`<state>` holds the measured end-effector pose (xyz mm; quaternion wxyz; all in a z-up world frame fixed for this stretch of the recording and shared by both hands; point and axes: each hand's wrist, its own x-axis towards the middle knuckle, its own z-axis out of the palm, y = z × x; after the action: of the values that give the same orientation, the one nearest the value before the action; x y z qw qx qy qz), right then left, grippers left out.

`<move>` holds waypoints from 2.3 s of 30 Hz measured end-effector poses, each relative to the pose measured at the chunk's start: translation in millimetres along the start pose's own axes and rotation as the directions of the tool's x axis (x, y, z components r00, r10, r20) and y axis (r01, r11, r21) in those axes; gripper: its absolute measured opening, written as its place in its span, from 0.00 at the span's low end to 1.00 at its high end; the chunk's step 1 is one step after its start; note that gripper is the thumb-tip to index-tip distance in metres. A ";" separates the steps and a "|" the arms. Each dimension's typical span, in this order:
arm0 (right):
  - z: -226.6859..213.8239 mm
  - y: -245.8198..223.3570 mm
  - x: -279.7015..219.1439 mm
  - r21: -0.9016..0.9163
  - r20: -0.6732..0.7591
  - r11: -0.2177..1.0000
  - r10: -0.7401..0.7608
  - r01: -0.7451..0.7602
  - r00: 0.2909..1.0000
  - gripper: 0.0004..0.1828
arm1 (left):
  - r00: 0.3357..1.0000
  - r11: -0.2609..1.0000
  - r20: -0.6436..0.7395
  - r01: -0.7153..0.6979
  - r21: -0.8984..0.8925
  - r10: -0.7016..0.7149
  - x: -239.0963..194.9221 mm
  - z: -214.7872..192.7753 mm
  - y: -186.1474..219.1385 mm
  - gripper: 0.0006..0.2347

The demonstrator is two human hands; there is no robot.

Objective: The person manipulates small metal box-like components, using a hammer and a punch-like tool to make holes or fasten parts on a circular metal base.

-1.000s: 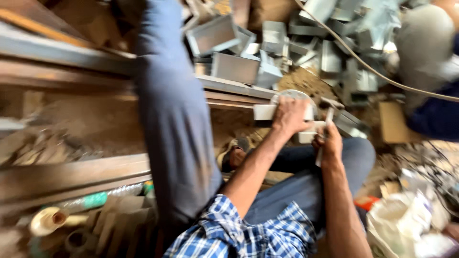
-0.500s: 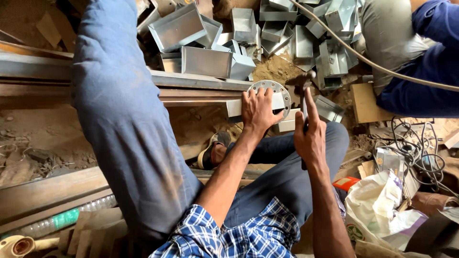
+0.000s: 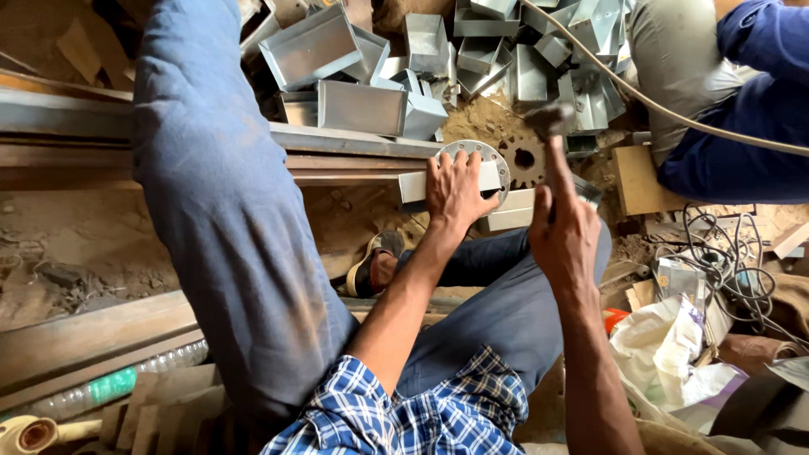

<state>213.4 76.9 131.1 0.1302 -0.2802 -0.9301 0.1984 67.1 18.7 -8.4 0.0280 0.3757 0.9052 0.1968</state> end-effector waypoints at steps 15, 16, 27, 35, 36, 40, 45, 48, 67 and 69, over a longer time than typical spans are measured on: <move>-7.4 -15.8 1.6 0.120 -0.145 0.992 0.052 -0.035 0.988 0.35 | 0.997 0.999 0.072 0.029 -0.018 -0.028 -2.7 -10.8 1.2 0.33; -3.9 -15.2 1.2 0.182 -0.244 0.979 -0.041 0.087 0.969 0.33 | 0.996 0.999 0.080 0.031 -0.021 -0.029 -6.3 -7.4 -0.1 0.33; 3.8 -16.0 -1.2 0.011 0.088 0.999 0.036 -0.037 0.995 0.37 | 0.990 0.999 0.132 0.048 -0.022 -0.045 0.3 -24.6 5.6 0.31; 30.3 -15.5 -25.0 0.155 -0.117 0.982 -0.087 0.105 0.989 0.37 | 0.998 0.997 0.058 0.031 -0.070 -0.027 -9.7 -21.1 0.4 0.33; 29.8 -15.2 -26.5 0.157 -0.119 0.982 -0.089 0.107 0.989 0.37 | 0.999 0.995 0.036 0.020 -0.096 -0.016 -11.7 -21.4 -0.4 0.34; 16.9 -25.6 -28.4 -0.022 0.059 0.999 -0.038 0.040 0.998 0.36 | 0.999 0.996 0.050 0.022 -0.082 -0.018 -23.0 -31.1 0.2 0.34; 1.8 -28.5 -28.4 0.144 -0.164 0.989 -0.002 0.026 0.986 0.35 | 0.992 0.995 0.114 0.058 -0.080 -0.049 -23.4 -34.4 2.4 0.29; 10.1 -18.7 -30.5 0.201 -0.200 0.979 0.009 0.032 0.980 0.34 | 0.994 0.996 0.098 0.056 -0.070 -0.049 -23.0 -29.4 0.4 0.31; 13.9 -4.9 -19.5 -0.101 0.140 0.993 -0.040 0.054 0.989 0.41 | 0.996 0.993 0.082 0.036 -0.111 -0.027 -24.1 -34.8 -1.3 0.30; -6.8 -11.4 -15.7 -0.149 0.179 0.989 0.038 -0.011 0.983 0.40 | 0.998 0.996 0.059 0.031 -0.079 -0.026 -24.3 -36.0 1.3 0.27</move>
<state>223.2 61.2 140.1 0.0214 -0.2814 -0.9467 0.1552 78.2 -9.4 22.8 0.0719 0.3667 0.9007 0.2216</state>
